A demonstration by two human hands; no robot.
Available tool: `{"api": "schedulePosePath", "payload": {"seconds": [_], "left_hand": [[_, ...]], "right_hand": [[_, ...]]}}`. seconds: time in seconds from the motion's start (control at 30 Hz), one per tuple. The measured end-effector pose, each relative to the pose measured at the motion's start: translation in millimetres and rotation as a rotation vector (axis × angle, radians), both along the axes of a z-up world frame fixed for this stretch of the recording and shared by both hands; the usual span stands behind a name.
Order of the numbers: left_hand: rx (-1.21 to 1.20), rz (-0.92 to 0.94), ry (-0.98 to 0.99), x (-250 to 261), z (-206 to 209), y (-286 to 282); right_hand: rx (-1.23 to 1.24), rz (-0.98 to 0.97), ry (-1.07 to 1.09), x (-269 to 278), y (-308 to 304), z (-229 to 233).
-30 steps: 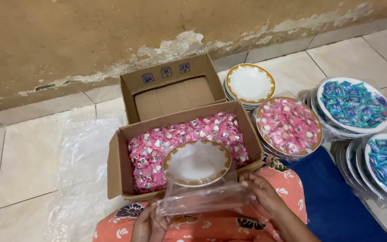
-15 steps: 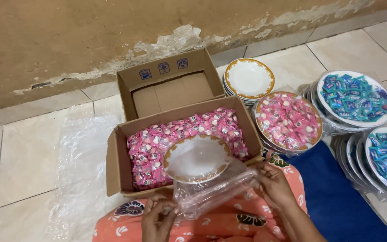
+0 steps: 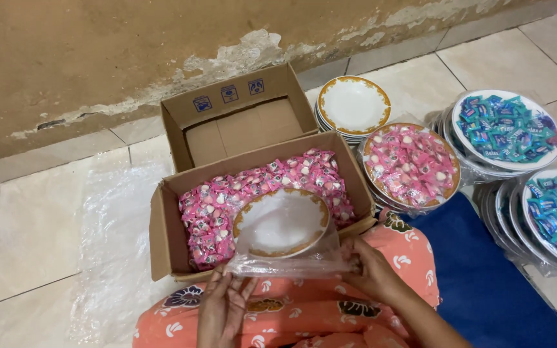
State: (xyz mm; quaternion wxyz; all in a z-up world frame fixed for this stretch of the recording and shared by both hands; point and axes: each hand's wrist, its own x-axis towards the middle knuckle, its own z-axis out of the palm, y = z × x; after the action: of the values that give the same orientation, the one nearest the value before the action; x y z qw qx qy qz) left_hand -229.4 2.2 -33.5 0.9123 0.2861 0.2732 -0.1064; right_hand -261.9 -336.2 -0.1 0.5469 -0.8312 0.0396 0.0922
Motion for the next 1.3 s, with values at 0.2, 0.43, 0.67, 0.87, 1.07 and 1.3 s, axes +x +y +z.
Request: {"api": "schedulePosePath", "payload": {"seconds": [0.2,0.43,0.67,0.87,1.07,1.3], "left_hand": [[0.112,0.023,-0.174,1,-23,-16],[0.876,-0.569,-0.225,-21,-22,-7],[0.040,-0.050,0.035,8,-47,6],[-0.246,0.080,0.084,37,-63,-2],[0.219,-0.184,-0.097,2,4,-21],[1.267,-0.407,-0.396,-16,-7,-16]], "right_hand": [[0.209,-0.260,0.007,7,-13,-9],[1.117,-0.416,0.182,48,-28,-59],[1.092,-0.506,0.256,72,-13,-89],[0.503,-0.195,0.168,47,-1,-24],[0.390,-0.434,0.063,41,-15,-42],[1.107,-0.630,0.167,82,-11,-103]]}}
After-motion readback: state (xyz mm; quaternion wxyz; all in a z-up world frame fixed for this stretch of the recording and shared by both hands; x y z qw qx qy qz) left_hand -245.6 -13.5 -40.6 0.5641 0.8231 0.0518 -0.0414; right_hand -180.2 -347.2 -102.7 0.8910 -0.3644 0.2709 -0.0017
